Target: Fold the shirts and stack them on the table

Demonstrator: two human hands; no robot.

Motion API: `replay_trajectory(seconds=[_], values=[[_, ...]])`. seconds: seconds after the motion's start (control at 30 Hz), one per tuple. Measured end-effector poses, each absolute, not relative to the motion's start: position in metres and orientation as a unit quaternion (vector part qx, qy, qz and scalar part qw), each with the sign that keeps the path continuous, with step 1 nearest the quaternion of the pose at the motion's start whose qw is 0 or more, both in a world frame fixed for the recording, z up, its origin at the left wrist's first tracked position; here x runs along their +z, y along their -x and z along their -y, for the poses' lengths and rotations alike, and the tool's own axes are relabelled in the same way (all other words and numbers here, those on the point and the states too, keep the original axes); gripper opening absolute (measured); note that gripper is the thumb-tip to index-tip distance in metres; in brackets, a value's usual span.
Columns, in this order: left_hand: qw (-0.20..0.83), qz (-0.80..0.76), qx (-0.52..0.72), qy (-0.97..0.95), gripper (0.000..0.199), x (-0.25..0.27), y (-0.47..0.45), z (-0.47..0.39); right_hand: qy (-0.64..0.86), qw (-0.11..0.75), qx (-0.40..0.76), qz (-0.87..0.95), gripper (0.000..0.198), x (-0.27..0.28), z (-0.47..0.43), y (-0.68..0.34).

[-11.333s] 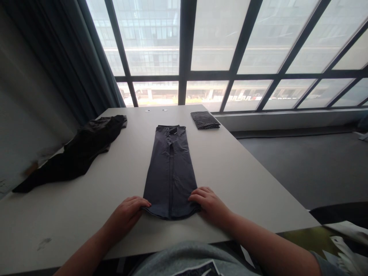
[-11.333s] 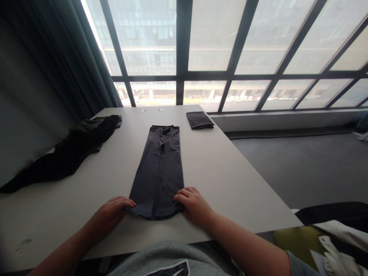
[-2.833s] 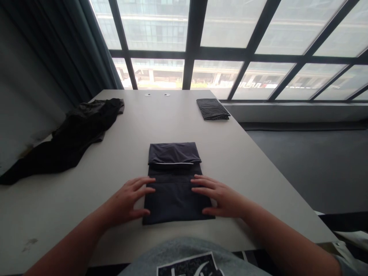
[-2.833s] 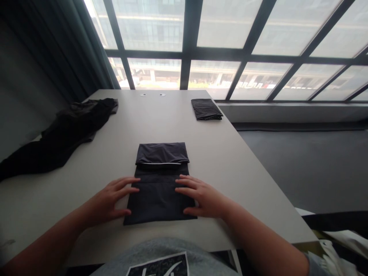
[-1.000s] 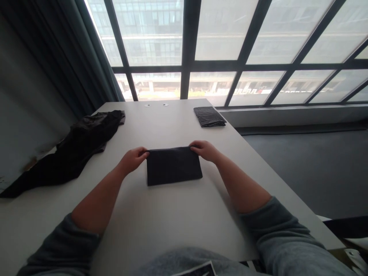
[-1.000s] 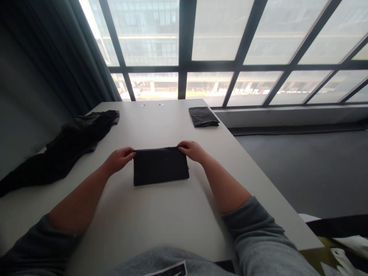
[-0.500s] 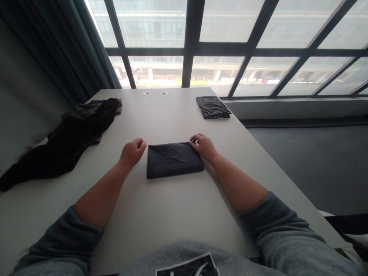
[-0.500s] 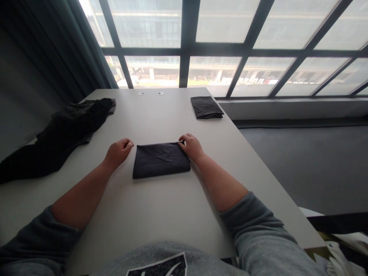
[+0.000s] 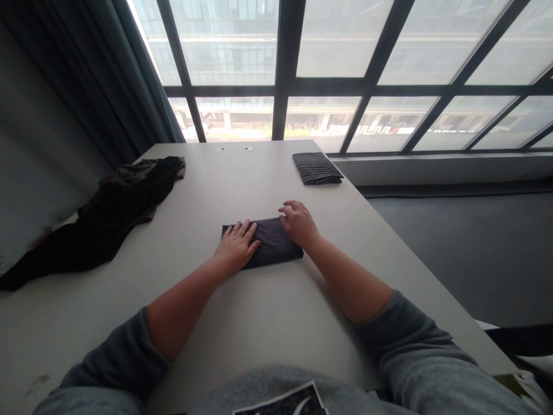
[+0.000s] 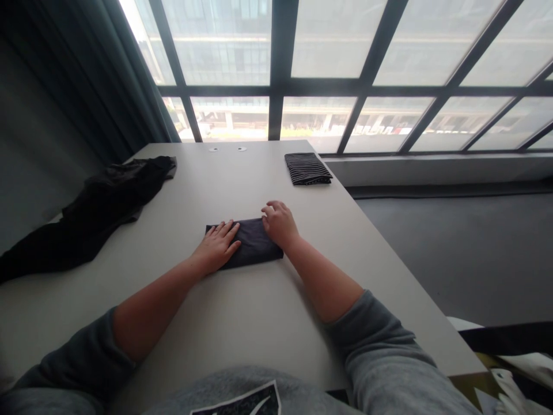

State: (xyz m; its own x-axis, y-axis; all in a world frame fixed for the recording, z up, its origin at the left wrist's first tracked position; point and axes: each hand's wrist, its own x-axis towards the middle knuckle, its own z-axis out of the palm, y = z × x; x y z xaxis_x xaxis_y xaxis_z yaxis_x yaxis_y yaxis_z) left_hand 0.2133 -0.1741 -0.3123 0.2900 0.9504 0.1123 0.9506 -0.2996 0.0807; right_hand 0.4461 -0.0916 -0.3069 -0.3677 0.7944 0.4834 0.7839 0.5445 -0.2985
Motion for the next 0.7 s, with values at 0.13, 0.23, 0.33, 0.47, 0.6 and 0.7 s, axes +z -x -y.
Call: replay_trajectory(seconds=[0.13,0.23,0.33,0.47,0.6,0.7], values=[[0.004,0.612,-0.061,0.789,0.067,-0.326,-0.198,0.162,0.430,0.186,0.051,0.882,0.048,-0.311,0.118,-0.423],[-0.011,0.627,-0.070,0.775,0.069,-0.332,-0.186,0.156,0.427,0.120,0.090,0.892,0.057,-0.318,0.121,-0.417],[-0.041,0.632,-0.087,0.769,0.072,-0.339,-0.176,0.151,0.439,0.107,0.104,0.886,0.057,-0.321,0.110,-0.425],[-0.058,0.638,-0.105,0.761,0.071,-0.348,-0.162,0.145,0.472,0.091,0.117,0.869,0.058,-0.324,0.095,-0.438],[-0.068,0.674,-0.076,0.731,0.072,-0.353,-0.147,0.145,0.514,0.079,0.130,0.844,0.062,-0.328,0.090,-0.444],[-0.031,0.694,-0.084,0.714,0.074,-0.347,-0.140,0.153,0.536,0.089,0.102,0.833,0.063,-0.327,0.094,-0.445]])
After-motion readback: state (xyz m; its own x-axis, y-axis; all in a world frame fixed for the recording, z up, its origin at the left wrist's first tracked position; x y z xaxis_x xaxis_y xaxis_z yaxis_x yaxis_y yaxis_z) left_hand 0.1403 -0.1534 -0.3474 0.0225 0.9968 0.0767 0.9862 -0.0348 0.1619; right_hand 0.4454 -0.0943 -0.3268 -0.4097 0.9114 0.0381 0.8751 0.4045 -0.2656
